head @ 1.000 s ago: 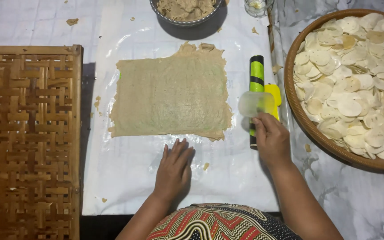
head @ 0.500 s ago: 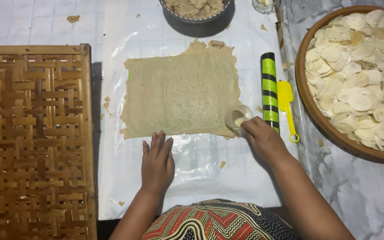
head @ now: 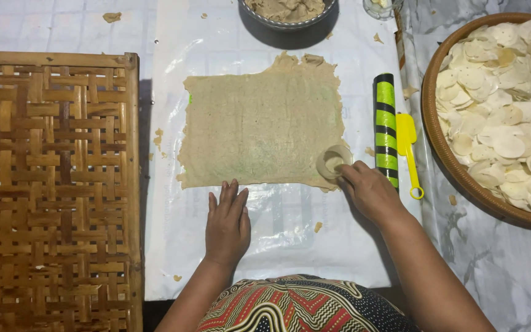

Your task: Cutting circular shapes from a flattened dough sheet and placing them on a drying tray.

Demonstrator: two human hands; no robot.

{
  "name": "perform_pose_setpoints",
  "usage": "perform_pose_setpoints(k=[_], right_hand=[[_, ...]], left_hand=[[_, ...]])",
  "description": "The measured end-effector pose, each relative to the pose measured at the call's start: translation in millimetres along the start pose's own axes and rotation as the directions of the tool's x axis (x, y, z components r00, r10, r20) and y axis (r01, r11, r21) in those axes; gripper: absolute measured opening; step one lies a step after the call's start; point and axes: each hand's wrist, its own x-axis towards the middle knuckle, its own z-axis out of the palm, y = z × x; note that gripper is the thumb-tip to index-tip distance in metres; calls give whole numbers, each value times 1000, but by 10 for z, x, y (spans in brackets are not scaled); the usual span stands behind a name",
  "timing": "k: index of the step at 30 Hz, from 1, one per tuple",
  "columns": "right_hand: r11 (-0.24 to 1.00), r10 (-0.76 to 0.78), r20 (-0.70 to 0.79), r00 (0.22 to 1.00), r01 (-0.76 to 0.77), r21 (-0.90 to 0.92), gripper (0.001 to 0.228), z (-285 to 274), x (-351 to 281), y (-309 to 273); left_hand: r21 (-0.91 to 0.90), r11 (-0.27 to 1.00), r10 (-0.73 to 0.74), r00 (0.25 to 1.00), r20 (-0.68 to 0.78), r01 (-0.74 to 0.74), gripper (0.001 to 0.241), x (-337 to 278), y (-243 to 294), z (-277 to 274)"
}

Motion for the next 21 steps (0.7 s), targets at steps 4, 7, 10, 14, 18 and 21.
perform_pose_setpoints(k=[4,7,10,14,18,21], right_hand=[[995,96,-48,994,-98,-34,43,-401,50,-201],[986,165,-48,985,-163,42,54,-468,215,-363],[972,186,66,980,-193,132,55,-328,414,-396],[947,228,115,967,-247,205,43,-62,506,-311],[946,234,133,963,-258,199,42,-97,535,-323],[948,222,143,965,-247,199,44,-77,546,-327]], left_hand=[[-17,1000,6,1000,-14,-6,37,5,8,-11],[-25,998,48,997,-61,-50,27,-38,-64,58],[31,999,28,999,-20,-27,26,-41,-99,96],[128,992,-25,993,119,10,51,42,-91,68],[151,986,-114,956,271,75,60,163,-110,69],[153,987,-79,967,243,42,61,167,-173,100]])
